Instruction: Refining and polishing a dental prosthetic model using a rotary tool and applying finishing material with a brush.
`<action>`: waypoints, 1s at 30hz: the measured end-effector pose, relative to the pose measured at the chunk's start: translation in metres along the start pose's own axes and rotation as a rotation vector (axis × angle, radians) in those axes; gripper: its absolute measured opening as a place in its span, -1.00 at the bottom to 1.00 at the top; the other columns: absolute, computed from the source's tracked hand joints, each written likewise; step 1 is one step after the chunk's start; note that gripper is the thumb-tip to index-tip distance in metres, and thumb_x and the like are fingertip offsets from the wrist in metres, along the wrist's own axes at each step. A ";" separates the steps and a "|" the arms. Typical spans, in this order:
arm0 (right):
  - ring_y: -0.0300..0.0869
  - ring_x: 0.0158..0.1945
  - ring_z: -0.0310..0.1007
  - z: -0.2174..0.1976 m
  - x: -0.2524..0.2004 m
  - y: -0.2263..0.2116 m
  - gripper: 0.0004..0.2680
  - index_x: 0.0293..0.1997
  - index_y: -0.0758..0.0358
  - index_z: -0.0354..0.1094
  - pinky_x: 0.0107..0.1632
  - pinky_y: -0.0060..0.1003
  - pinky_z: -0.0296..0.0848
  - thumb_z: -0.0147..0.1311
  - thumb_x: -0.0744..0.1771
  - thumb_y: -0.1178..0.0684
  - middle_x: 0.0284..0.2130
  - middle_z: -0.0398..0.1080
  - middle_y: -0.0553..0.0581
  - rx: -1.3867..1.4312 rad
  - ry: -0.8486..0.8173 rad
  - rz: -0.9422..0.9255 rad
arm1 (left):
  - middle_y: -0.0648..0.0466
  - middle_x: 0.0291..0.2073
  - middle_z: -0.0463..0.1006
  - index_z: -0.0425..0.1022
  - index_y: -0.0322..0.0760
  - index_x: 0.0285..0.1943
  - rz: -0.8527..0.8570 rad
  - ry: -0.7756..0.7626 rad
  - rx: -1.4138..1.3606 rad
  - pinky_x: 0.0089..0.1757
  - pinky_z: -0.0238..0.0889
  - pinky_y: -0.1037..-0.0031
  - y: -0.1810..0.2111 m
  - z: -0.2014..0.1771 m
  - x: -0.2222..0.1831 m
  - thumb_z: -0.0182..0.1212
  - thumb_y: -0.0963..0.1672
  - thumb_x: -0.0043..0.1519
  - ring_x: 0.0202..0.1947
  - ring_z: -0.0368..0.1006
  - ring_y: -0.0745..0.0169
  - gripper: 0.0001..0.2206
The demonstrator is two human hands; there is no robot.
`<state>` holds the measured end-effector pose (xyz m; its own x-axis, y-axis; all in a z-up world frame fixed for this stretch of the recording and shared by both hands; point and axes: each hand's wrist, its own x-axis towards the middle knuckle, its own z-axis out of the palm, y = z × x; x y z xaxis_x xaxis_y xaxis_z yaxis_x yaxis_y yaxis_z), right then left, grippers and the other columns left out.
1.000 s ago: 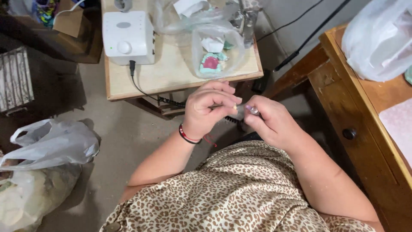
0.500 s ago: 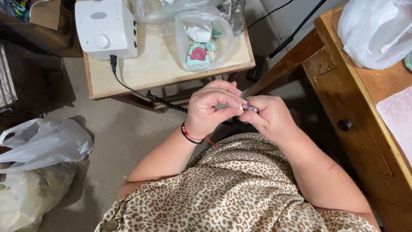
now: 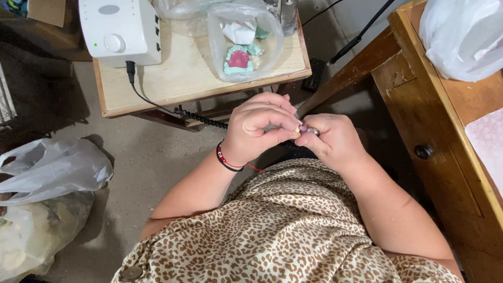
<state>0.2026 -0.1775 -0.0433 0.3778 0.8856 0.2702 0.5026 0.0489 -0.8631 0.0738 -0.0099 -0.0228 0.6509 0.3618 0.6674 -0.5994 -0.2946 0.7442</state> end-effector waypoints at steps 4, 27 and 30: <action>0.18 -0.53 0.40 0.000 -0.002 0.002 -0.61 -0.55 0.21 0.20 -0.43 -0.12 0.39 0.20 0.35 -0.23 -0.71 0.21 0.16 -0.008 -0.010 0.008 | 0.01 -0.37 0.69 0.67 -0.31 -0.32 -0.008 -0.023 0.005 0.12 0.46 0.05 0.002 -0.002 0.001 0.53 -0.21 0.12 -0.20 0.58 0.04 -0.90; 0.17 -0.57 0.33 -0.003 0.001 -0.011 -0.61 -0.55 0.21 0.19 -0.46 -0.09 0.34 0.16 0.38 -0.23 -0.71 0.23 0.21 -0.171 -0.061 0.051 | 0.08 -0.41 0.67 0.67 -0.25 -0.32 -0.180 -0.173 0.074 0.14 0.43 0.04 -0.003 -0.016 -0.003 0.50 -0.22 0.15 -0.16 0.58 0.07 -0.93; 0.15 -0.53 0.37 -0.003 -0.003 -0.004 -0.63 -0.53 0.16 0.23 -0.43 -0.11 0.36 0.17 0.37 -0.26 -0.69 0.26 0.17 -0.234 -0.063 0.076 | 0.08 -0.41 0.67 0.66 -0.27 -0.32 -0.185 -0.170 0.079 0.14 0.43 0.04 -0.004 -0.016 -0.004 0.49 -0.23 0.15 -0.15 0.58 0.07 -0.93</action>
<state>0.2018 -0.1822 -0.0390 0.3761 0.9099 0.1749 0.6437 -0.1208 -0.7557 0.0660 0.0044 -0.0285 0.8190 0.2640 0.5094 -0.4291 -0.3076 0.8493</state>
